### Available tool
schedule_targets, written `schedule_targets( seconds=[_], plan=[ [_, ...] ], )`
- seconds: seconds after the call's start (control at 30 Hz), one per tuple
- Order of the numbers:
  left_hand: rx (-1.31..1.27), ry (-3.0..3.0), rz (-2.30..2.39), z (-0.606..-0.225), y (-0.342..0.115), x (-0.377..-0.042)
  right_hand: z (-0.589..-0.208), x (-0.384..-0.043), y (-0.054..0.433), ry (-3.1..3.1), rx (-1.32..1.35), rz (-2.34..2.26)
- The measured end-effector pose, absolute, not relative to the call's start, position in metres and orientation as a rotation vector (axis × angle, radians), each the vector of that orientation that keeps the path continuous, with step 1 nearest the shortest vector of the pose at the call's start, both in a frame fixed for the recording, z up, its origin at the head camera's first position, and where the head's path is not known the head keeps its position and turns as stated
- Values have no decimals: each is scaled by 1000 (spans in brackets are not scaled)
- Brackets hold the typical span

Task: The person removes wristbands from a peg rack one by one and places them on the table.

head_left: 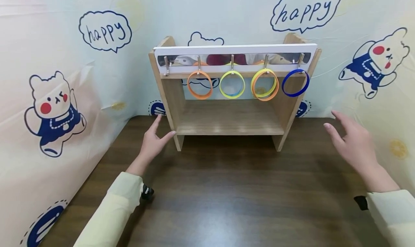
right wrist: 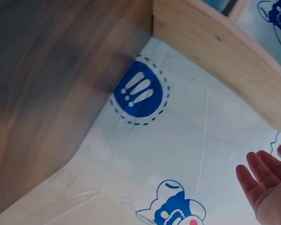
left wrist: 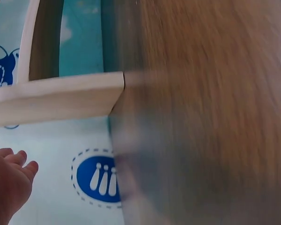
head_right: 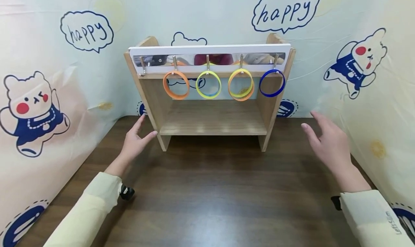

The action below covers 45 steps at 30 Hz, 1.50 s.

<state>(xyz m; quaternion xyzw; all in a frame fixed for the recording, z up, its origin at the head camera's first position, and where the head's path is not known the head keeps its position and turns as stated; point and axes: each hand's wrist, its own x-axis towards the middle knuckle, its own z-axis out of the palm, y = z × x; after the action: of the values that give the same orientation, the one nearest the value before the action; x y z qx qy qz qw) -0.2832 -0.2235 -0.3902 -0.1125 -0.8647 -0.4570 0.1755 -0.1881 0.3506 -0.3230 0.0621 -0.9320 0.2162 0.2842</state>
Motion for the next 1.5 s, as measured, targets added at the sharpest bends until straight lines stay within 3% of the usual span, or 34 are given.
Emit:
schedule_targets(
  seconds=[0.33, 0.5, 0.67, 0.93, 1.5],
  plan=[
    [-349, -2276, -1535, -387, -191, -284, -315, -188, 330, -2185, 168, 867],
    [-337, -2213, -1621, -375, -181, -273, -301, -191, 316, -2144, 156, 1202],
    [-317, -2125, -1729, -390, -183, -285, -282, -195, 301, -2035, 206, 1548],
    [-277, -2123, -1697, -409, -187, -298, -256, -203, 279, -1994, 178, 1681],
    [-296, -2151, -1694, -386, -173, -275, -239, -221, 267, -1857, 143, 1882]
  ],
)
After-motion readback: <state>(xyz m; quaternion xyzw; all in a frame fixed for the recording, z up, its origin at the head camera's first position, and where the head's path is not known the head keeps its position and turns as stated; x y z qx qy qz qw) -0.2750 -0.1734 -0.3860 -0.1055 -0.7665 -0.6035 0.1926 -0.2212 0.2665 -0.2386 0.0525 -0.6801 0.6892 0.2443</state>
